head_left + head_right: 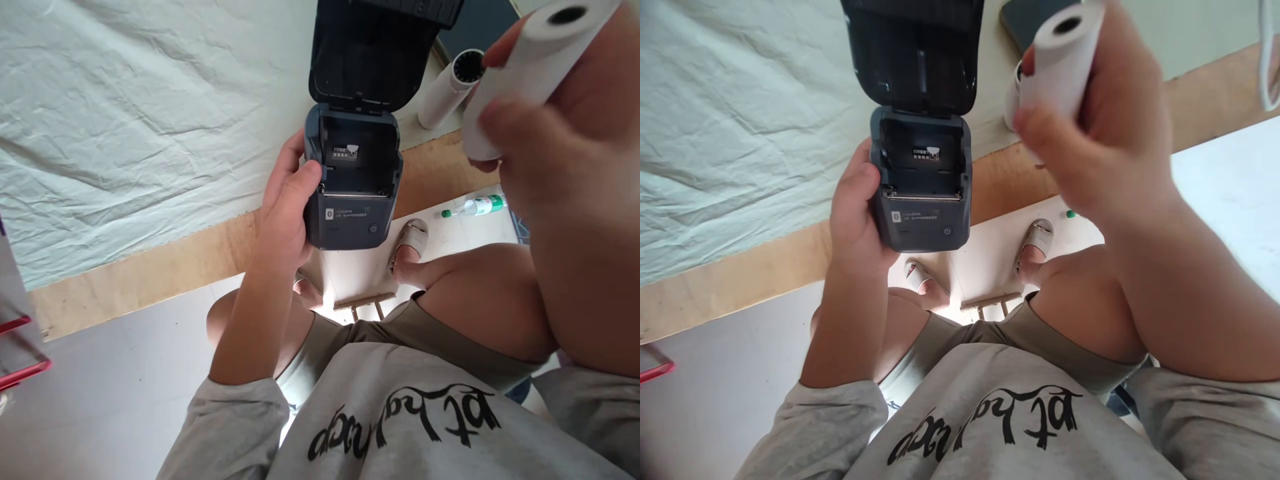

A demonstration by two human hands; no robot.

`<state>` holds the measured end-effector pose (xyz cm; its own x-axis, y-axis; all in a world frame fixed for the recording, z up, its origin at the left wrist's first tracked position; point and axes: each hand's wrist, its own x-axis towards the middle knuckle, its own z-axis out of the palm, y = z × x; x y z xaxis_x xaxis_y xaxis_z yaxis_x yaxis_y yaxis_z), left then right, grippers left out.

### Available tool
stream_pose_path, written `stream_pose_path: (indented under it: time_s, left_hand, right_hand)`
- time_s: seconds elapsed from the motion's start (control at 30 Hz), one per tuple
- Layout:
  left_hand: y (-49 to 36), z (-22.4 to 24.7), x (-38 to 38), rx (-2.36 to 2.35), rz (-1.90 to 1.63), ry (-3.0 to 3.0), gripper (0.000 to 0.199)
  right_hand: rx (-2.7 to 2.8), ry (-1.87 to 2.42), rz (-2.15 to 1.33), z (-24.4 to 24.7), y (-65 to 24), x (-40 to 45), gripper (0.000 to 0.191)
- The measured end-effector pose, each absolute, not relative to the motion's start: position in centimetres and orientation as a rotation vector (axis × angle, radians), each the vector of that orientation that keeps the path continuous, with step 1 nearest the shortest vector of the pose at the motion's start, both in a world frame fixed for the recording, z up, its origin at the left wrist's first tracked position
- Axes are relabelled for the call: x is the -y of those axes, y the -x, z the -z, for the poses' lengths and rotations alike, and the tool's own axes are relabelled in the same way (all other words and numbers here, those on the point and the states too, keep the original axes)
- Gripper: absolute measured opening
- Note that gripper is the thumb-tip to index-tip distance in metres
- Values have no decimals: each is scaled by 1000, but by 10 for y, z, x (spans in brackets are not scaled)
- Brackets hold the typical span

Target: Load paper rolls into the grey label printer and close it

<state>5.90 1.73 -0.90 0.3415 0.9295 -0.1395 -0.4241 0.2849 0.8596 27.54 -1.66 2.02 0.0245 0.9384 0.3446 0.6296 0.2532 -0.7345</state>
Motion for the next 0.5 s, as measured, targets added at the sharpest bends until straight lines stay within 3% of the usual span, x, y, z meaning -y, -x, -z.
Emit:
stream_pose_path:
  time_s: [0.13, 0.5]
  left_hand:
    - [-59, 9, -18, -748, -1029, -831, 25]
    - [-60, 10, -18, -713, -1049, -839, 24]
  right_hand:
    - [1867, 1515, -280, -15, -272, 20, 26]
    - [2064, 1694, -255, -1, -269, 17, 46]
